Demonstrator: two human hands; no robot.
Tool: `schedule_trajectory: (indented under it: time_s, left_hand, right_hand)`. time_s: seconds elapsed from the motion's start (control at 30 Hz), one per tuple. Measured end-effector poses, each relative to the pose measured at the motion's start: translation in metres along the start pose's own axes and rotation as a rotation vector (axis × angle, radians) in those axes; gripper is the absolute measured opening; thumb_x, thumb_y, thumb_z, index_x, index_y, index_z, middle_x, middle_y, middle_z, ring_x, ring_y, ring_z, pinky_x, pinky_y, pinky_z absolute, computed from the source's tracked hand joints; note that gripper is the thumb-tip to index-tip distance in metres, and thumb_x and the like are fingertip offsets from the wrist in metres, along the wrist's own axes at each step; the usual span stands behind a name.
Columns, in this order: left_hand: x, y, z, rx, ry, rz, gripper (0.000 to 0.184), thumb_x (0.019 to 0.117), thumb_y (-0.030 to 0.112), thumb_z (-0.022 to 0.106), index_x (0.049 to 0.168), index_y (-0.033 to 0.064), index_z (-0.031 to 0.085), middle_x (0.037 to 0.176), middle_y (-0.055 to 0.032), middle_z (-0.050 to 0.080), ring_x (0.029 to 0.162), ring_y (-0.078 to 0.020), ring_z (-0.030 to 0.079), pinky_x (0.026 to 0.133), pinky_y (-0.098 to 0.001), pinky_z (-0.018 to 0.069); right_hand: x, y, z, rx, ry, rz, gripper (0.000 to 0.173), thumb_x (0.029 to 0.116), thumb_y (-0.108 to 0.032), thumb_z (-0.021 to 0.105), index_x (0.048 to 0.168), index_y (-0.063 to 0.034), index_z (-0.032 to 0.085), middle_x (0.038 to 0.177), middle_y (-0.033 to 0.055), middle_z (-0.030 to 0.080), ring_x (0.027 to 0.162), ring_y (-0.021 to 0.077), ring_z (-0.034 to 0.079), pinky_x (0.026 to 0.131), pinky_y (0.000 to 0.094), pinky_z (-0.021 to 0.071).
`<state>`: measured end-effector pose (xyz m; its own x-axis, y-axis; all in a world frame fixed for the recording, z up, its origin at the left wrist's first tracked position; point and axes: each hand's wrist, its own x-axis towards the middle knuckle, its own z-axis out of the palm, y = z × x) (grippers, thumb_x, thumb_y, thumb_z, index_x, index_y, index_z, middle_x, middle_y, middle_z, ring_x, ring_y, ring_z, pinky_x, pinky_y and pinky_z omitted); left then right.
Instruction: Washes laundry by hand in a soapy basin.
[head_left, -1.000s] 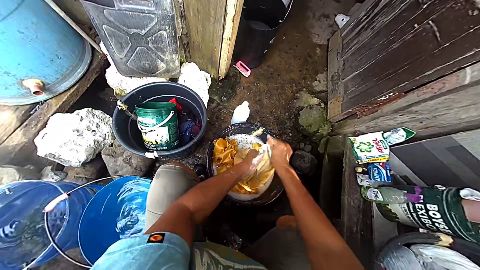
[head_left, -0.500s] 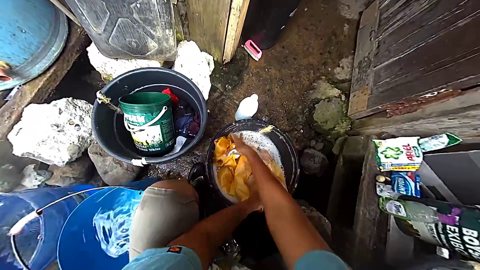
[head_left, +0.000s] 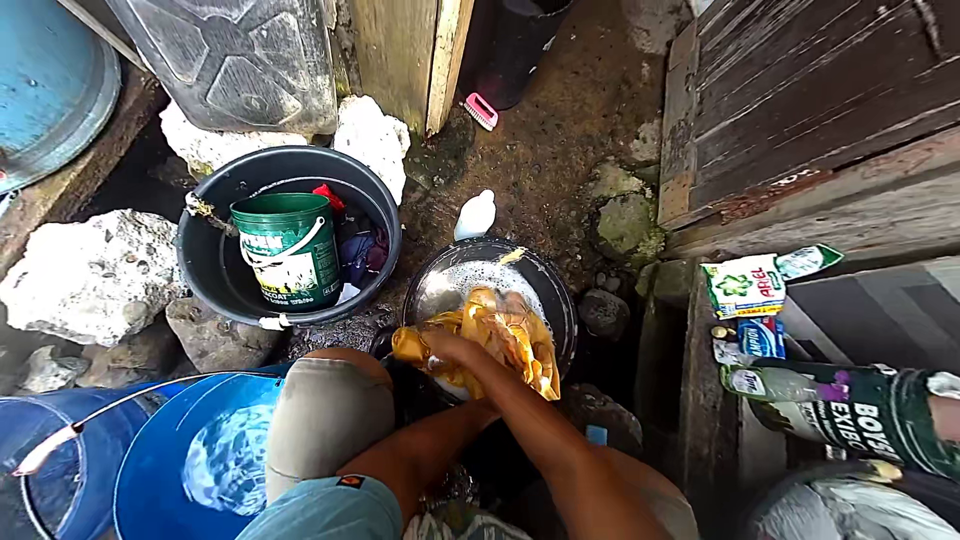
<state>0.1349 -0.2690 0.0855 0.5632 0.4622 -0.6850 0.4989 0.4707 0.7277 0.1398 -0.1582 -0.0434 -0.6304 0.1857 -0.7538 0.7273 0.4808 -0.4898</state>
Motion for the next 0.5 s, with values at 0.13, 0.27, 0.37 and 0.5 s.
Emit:
schedule_trajectory:
  time_s: [0.13,0.27,0.37,0.5]
  left_hand:
    - [0.108,-0.019,0.009,-0.029,0.405,0.192,0.043,0.1031,0.005,0.053,0.14,-0.0163,0.047,0.143,-0.0323,0.052,0.137,-0.0378,0.049,0.117,-0.0443,0.0356]
    - [0.115,0.022,-0.052,0.037,0.499,0.377,0.043,0.1061,0.013,0.051,0.138,-0.0156,0.048,0.139,-0.0342,0.053,0.134,-0.0391,0.051,0.116,-0.0457,0.0378]
    - [0.065,0.07,-0.084,0.006,0.478,0.463,0.049,0.107,0.036,0.052,0.14,-0.0004,0.054,0.135,-0.0236,0.06,0.125,-0.0326,0.059,0.108,-0.0497,0.0457]
    - [0.042,0.114,-0.12,-0.1,0.532,0.611,0.044,0.1028,0.043,0.057,0.129,0.0079,0.061,0.109,-0.0124,0.069,0.094,-0.0203,0.067,0.084,-0.0428,0.0564]
  right_hand:
    - [-0.07,0.029,-0.036,0.245,0.38,0.004,0.062,0.0957,-0.031,0.073,0.147,-0.0029,0.052,0.148,0.026,0.051,0.139,0.0414,0.048,0.117,0.0587,0.0365]
    - [-0.151,0.088,-0.077,0.614,0.737,0.009,0.038,0.1102,-0.021,0.045,0.137,0.0025,0.06,0.132,0.0215,0.064,0.121,0.0308,0.063,0.106,0.0471,0.0486]
    - [-0.198,0.104,-0.08,1.084,0.832,-0.102,0.065,0.1106,-0.051,0.023,0.132,-0.0045,0.063,0.115,0.0116,0.071,0.104,0.0182,0.067,0.093,0.039,0.0547]
    - [-0.214,0.108,-0.06,1.242,1.045,-0.378,0.039,0.0972,-0.024,0.059,0.133,-0.0081,0.056,0.106,0.0008,0.069,0.094,0.0073,0.066,0.085,0.0296,0.057]
